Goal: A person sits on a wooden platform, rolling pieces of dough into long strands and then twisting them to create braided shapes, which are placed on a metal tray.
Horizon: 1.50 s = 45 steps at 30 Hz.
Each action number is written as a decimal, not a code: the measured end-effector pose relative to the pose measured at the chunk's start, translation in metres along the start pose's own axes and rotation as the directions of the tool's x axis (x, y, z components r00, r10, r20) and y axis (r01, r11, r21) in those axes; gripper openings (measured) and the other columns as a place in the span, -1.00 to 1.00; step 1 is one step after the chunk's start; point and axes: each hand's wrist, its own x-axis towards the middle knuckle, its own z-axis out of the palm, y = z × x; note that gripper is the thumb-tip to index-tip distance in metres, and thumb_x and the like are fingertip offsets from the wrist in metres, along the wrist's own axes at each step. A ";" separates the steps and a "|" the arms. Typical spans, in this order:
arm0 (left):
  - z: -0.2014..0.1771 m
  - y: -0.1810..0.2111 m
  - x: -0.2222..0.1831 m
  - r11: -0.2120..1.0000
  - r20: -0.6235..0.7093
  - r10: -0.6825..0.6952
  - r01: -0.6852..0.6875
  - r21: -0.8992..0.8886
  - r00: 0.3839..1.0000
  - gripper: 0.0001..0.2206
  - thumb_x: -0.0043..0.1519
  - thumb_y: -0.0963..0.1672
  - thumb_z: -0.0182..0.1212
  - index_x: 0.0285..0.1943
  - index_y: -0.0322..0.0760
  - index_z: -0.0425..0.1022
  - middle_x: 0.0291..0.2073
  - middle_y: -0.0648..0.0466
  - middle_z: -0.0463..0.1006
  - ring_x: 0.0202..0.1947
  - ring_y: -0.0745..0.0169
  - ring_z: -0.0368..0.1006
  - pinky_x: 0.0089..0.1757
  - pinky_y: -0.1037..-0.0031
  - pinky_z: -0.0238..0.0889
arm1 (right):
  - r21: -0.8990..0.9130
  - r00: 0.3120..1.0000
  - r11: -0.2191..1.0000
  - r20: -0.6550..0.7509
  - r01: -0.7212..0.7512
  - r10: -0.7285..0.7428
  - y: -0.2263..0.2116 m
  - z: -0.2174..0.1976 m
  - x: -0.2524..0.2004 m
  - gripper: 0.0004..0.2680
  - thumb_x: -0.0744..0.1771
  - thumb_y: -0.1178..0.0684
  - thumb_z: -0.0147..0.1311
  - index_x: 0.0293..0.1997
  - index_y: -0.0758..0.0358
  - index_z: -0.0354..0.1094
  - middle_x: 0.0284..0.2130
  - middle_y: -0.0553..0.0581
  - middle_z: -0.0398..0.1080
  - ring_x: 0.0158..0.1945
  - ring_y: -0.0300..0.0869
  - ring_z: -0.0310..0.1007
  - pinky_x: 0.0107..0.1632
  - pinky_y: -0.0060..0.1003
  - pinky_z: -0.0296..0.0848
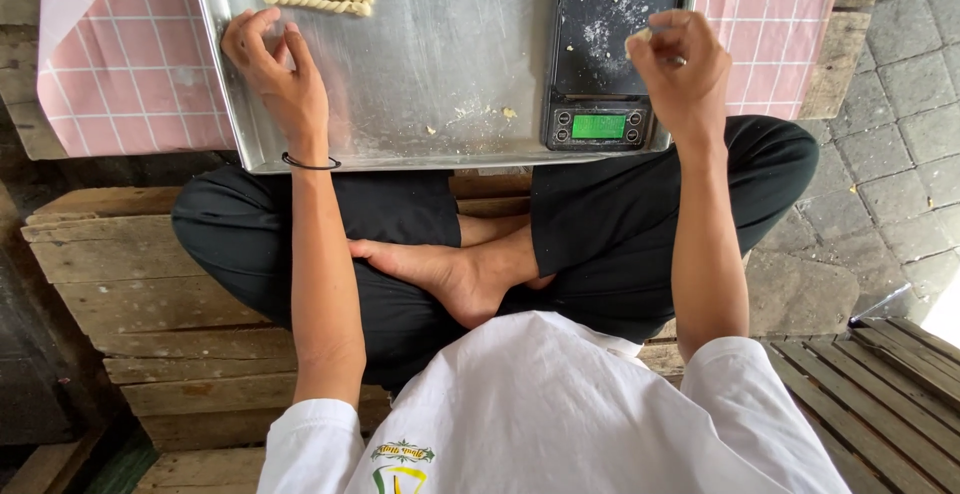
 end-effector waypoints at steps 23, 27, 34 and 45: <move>-0.004 0.011 0.001 1.000 0.037 0.004 -0.004 0.017 0.999 -0.91 0.43 -0.24 0.06 0.06 -0.29 0.40 0.09 -0.04 0.24 0.02 -0.02 0.41 -0.06 0.18 0.63 | -0.035 0.994 0.998 -0.099 0.043 -0.046 0.028 0.019 -0.001 -0.89 0.43 0.06 0.17 -0.02 0.23 0.43 -0.28 0.08 0.55 -0.28 -0.21 0.55 -0.20 -0.34 0.60; -0.004 0.011 0.002 1.000 0.028 -0.012 0.011 0.023 1.000 -0.90 0.41 -0.25 0.08 0.05 -0.31 0.43 0.08 -0.06 0.26 0.03 -0.01 0.41 -0.05 0.19 0.62 | -0.040 0.993 0.997 -0.098 0.059 -0.062 0.025 0.019 -0.001 -0.90 0.42 0.07 0.16 -0.03 0.24 0.43 -0.28 0.06 0.55 -0.30 -0.24 0.53 -0.21 -0.37 0.59; -0.004 0.011 0.002 0.999 0.038 -0.036 0.036 -0.003 0.999 -0.89 0.42 -0.24 0.07 0.07 -0.31 0.43 0.10 -0.04 0.25 0.06 0.01 0.36 -0.01 0.19 0.61 | -0.069 0.996 0.996 -0.068 0.056 -0.060 0.022 0.020 -0.001 -0.89 0.43 0.02 0.14 -0.03 0.19 0.42 -0.32 0.02 0.53 -0.31 -0.22 0.51 -0.23 -0.33 0.55; -0.004 0.011 0.004 1.000 0.030 -0.023 0.022 0.015 0.999 -0.90 0.42 -0.24 0.08 0.07 -0.32 0.43 0.09 -0.06 0.25 0.07 0.01 0.37 0.01 0.19 0.61 | 0.076 0.982 0.996 -0.185 0.042 -0.027 0.025 0.021 0.004 -0.86 0.45 0.19 0.01 0.13 0.33 0.38 -0.27 0.14 0.62 -0.50 -0.33 0.47 -0.52 -0.53 0.39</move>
